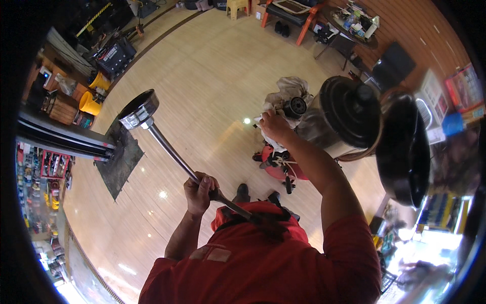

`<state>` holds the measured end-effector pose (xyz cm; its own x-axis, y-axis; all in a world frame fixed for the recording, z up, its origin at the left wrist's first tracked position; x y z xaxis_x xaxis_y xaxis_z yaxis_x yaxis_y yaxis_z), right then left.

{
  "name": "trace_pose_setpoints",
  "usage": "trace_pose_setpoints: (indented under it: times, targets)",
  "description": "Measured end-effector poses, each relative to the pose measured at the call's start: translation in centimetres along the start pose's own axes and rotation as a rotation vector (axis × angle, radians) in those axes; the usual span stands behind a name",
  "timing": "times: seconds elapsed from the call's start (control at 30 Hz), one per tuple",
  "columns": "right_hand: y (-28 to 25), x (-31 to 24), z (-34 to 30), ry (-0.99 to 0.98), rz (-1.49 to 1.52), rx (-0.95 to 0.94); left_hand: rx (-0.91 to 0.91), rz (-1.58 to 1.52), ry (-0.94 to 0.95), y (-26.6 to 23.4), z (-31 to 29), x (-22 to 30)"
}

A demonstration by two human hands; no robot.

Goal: The person uses a wrench to loosen a bolt under a car, then walks to a tool cart to retrieve a rag and wipe their hands. They return to the oil drain pan, wipe it with the rag, and walk up a staircase.

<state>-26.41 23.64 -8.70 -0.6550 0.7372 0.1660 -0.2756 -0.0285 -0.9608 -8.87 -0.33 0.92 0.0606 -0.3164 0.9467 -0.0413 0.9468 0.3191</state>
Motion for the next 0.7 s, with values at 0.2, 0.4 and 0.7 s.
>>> trace_pose_setpoints:
  times: [0.2, 0.4, 0.7]
  targets:
    - [-0.2, 0.5, 0.0, 0.025, 0.099, -0.015, -0.004, -0.010, -0.019, 0.0, 0.1, -0.2]
    - [-5.6, -1.7, 2.7, 0.186, 0.070, -0.094, 0.026, 0.038, -0.029, -0.4, 0.4, 0.9]
    - [-0.8, 7.1, 3.7, 0.405, -0.319, -0.707, 0.019, -0.004, -0.088, -0.3, 0.2, -1.7]
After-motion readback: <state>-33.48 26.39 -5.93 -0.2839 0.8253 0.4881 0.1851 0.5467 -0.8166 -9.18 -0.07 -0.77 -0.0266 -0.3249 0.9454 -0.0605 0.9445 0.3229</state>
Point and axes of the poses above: each hand's wrist, its own z-axis towards the middle knuckle, its own y-axis out of the palm, x = y × z, the point moved 7 cm from there along z, towards the middle knuckle, and after that the axes turned 1 degree about x, right-handed, at the moved point
